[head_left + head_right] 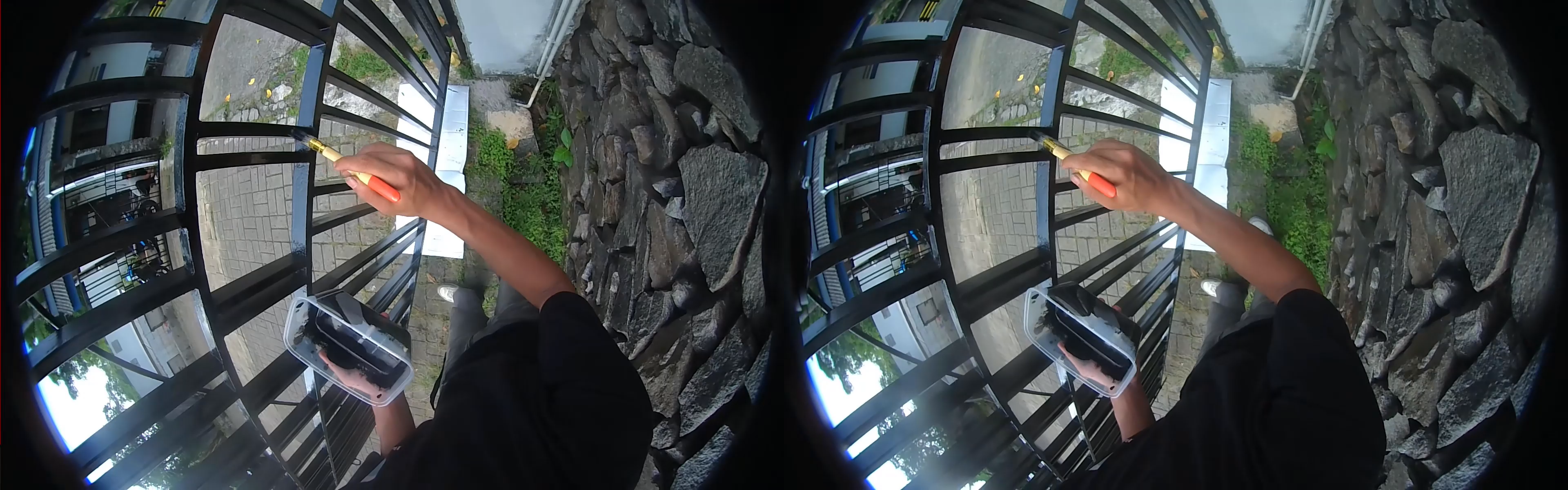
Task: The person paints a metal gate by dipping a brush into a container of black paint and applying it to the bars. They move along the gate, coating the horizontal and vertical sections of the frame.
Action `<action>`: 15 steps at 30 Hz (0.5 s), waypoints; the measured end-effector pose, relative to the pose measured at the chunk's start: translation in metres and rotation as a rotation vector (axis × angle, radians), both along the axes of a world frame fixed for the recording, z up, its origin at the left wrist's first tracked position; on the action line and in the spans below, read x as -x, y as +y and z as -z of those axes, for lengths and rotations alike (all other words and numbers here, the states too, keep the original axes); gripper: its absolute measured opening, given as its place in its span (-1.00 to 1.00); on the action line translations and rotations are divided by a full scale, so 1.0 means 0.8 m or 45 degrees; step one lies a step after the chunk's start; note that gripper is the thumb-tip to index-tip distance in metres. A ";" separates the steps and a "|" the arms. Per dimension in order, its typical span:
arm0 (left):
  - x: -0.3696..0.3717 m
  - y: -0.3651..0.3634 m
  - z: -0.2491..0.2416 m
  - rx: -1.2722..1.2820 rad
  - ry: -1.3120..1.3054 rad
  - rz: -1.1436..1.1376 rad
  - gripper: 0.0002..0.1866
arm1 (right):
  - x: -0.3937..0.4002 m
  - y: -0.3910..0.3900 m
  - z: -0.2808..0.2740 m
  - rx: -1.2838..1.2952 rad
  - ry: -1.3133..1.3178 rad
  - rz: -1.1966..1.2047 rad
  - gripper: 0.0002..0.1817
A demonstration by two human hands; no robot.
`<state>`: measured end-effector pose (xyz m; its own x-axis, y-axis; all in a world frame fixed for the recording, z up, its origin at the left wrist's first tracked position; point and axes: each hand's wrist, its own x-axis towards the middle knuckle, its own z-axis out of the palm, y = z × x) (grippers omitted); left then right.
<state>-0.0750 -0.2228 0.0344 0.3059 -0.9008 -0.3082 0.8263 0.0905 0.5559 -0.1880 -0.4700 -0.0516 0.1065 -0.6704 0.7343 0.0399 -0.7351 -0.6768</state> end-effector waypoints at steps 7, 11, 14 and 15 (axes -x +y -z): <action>0.006 0.008 0.001 -0.112 -0.121 -0.062 -0.39 | -0.009 0.000 -0.016 0.132 -0.079 0.071 -0.67; 0.008 0.011 0.002 -0.196 -0.210 -0.176 -0.39 | -0.005 0.000 0.006 0.064 0.077 0.039 -0.68; 0.010 0.011 -0.001 -0.206 -0.203 -0.220 -0.40 | -0.001 -0.003 -0.003 0.123 0.073 0.076 -0.68; 0.010 0.012 -0.002 -0.201 -0.167 -0.228 -0.40 | -0.003 -0.004 -0.007 0.192 0.045 0.129 -0.69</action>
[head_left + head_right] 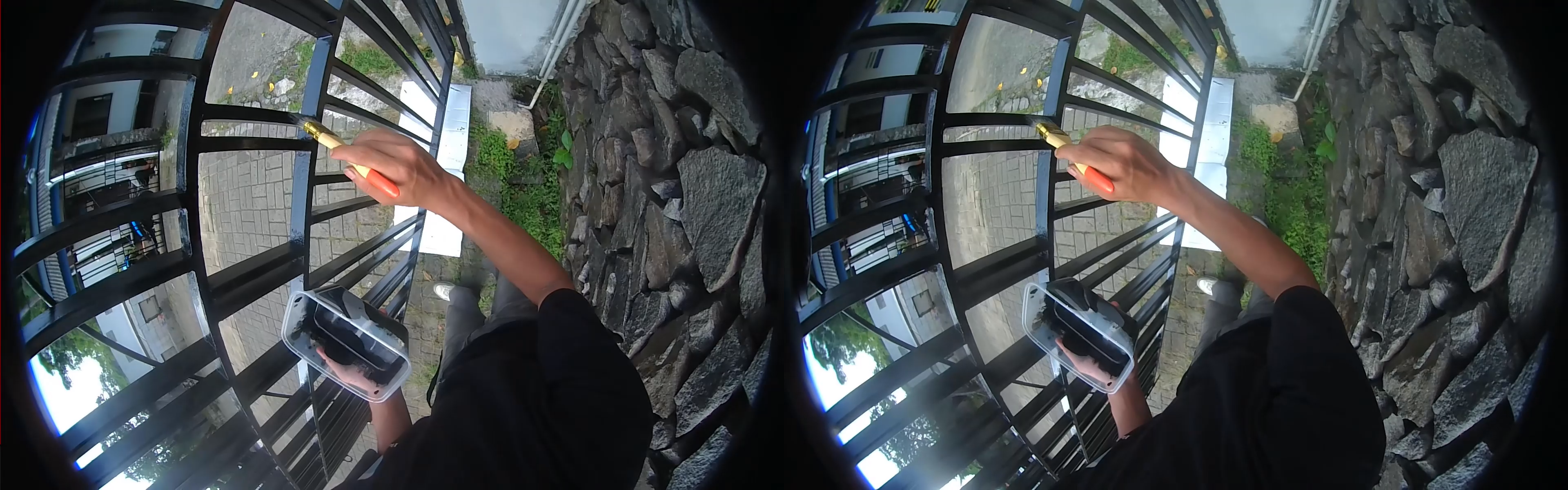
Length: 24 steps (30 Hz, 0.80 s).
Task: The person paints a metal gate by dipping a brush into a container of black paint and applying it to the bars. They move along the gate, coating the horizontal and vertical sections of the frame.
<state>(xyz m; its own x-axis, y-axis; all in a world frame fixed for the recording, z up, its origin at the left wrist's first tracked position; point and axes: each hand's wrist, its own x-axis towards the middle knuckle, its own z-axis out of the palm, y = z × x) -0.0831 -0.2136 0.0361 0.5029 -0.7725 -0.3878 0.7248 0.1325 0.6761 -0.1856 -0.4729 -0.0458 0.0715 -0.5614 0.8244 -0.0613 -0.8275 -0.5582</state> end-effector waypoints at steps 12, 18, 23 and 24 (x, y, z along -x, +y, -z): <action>0.003 0.011 -0.008 -0.130 0.095 -0.172 -0.42 | 0.000 0.004 -0.016 0.024 -0.038 -0.058 -0.67; -0.009 0.029 0.005 -0.240 -0.019 -0.291 -0.41 | 0.018 0.006 -0.009 -0.234 0.083 -0.069 -0.80; -0.014 0.043 0.006 -0.159 0.008 -0.212 -0.41 | 0.012 -0.016 -0.038 -0.962 -1.167 -0.737 -0.65; -0.014 0.048 0.009 -0.210 -0.035 -0.253 -0.40 | 0.012 -0.019 -0.045 -1.058 -1.319 -0.843 -0.65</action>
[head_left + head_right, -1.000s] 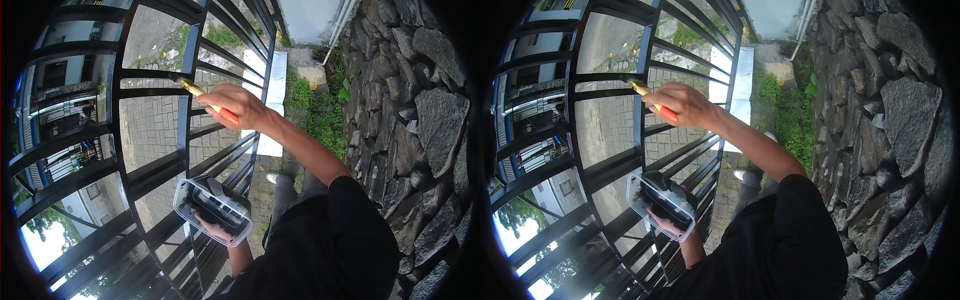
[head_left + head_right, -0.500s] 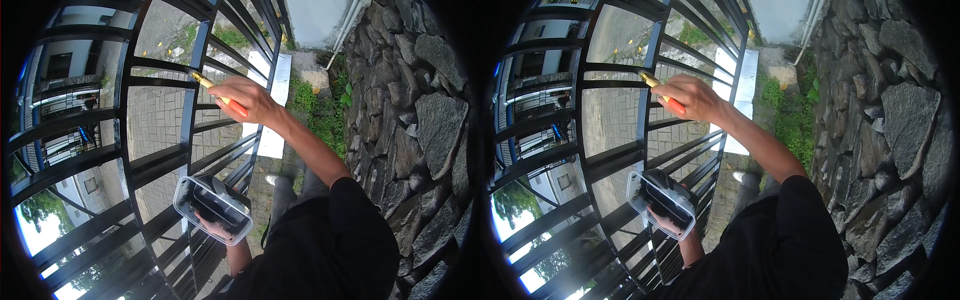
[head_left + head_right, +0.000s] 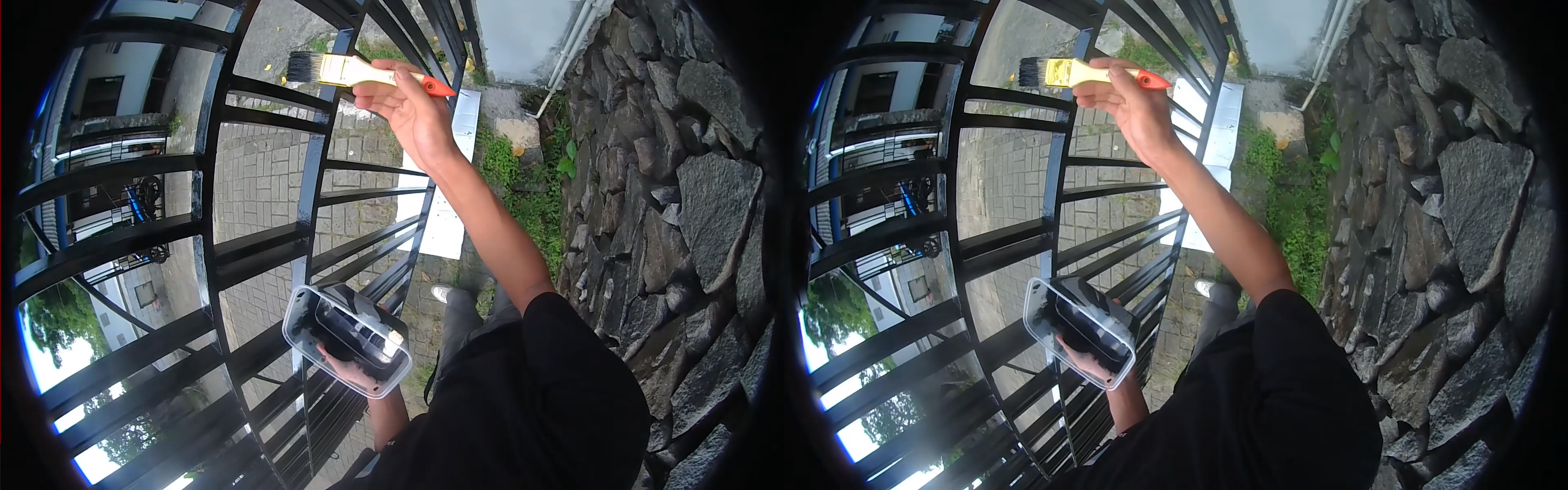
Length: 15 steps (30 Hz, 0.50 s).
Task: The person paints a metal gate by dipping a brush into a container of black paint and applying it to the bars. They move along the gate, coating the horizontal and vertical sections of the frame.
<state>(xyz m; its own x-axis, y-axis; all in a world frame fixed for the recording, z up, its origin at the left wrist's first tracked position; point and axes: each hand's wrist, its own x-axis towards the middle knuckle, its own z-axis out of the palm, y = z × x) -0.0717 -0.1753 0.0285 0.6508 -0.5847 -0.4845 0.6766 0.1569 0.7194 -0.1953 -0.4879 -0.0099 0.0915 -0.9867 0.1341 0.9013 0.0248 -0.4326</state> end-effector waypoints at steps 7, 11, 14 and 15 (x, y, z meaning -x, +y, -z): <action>0.005 0.009 0.004 -0.100 -0.154 -0.063 -0.37 | -0.028 -0.008 0.041 -0.205 -0.072 -0.256 -0.66; 0.007 0.009 -0.002 0.106 0.069 0.061 -0.37 | -0.010 0.004 0.092 -0.298 0.095 -0.175 -0.66; 0.009 0.011 -0.002 0.103 0.102 0.033 -0.37 | 0.003 0.013 0.099 -0.290 0.430 0.033 -0.68; 0.010 0.010 -0.002 0.169 0.131 0.077 -0.37 | 0.002 0.013 0.094 -0.249 0.521 0.129 -0.69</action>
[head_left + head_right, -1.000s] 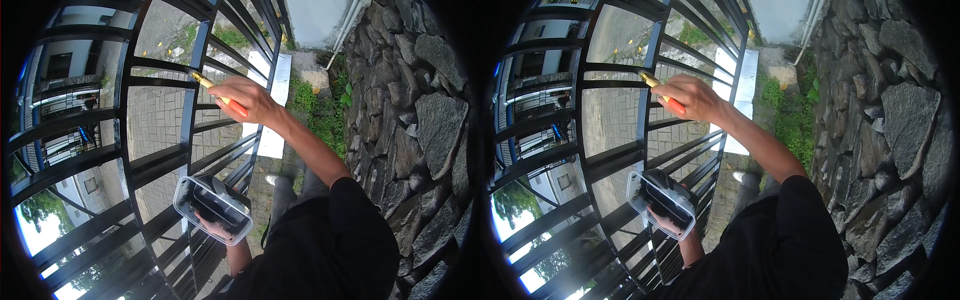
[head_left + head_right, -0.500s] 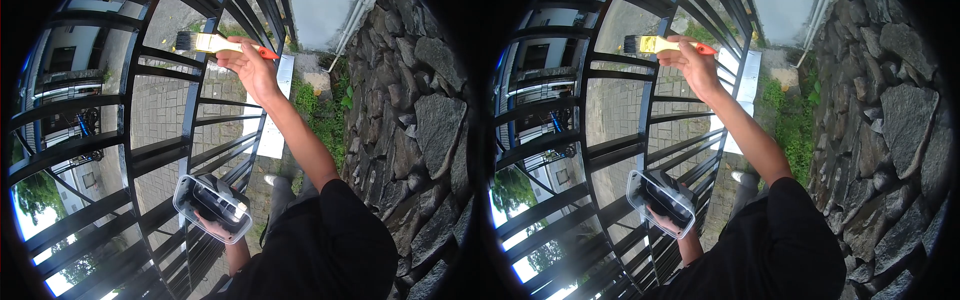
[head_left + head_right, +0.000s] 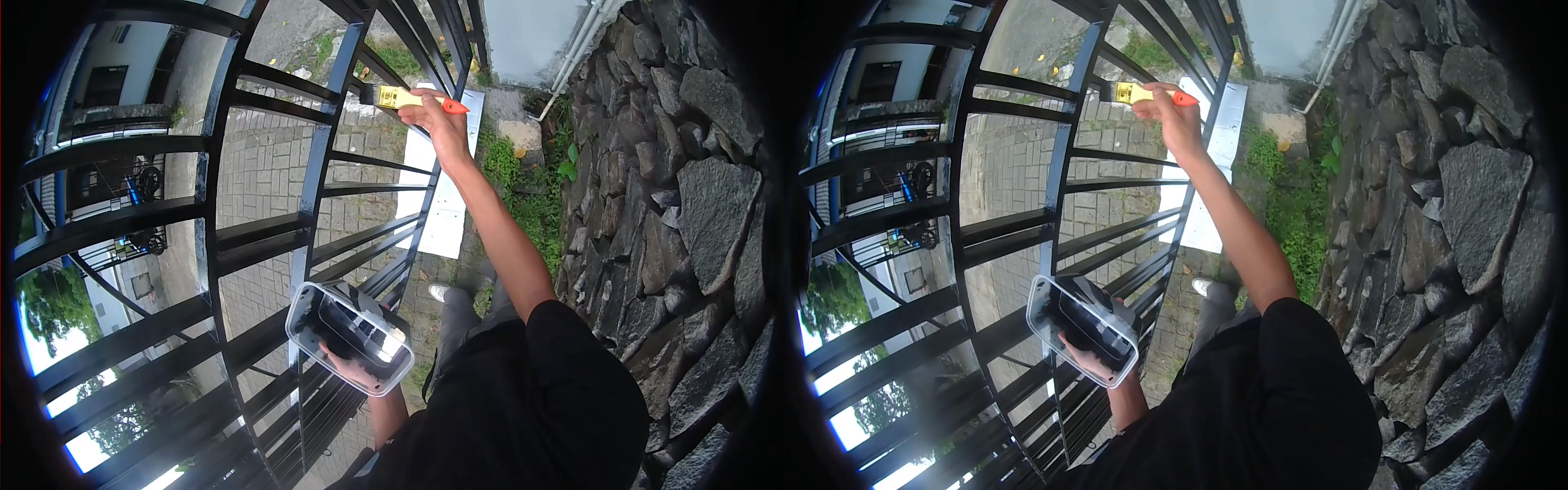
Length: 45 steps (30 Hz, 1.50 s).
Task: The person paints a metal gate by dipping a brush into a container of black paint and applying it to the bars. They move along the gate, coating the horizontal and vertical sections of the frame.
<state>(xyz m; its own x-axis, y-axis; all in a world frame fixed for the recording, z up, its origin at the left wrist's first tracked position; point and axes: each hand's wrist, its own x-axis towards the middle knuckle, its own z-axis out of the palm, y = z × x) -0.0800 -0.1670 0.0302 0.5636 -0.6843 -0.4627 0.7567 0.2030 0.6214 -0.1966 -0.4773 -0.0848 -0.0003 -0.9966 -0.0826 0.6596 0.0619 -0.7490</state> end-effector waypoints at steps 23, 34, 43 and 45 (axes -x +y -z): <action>0.004 0.009 -0.012 -0.002 -0.086 0.001 -0.40 | -0.002 -0.016 0.003 0.057 0.241 -0.046 -0.64; 0.009 0.020 -0.028 0.025 -0.028 -0.089 -0.42 | -0.021 -0.030 -0.150 0.315 0.173 -0.003 -0.66; -0.025 0.059 -0.001 0.041 -0.037 -0.152 -0.38 | -0.020 -0.047 -0.187 0.256 -0.402 -0.040 -0.67; -0.018 0.060 -0.010 0.042 -0.018 -0.163 -0.37 | -0.023 -0.048 -0.161 0.186 -0.529 -0.105 -0.65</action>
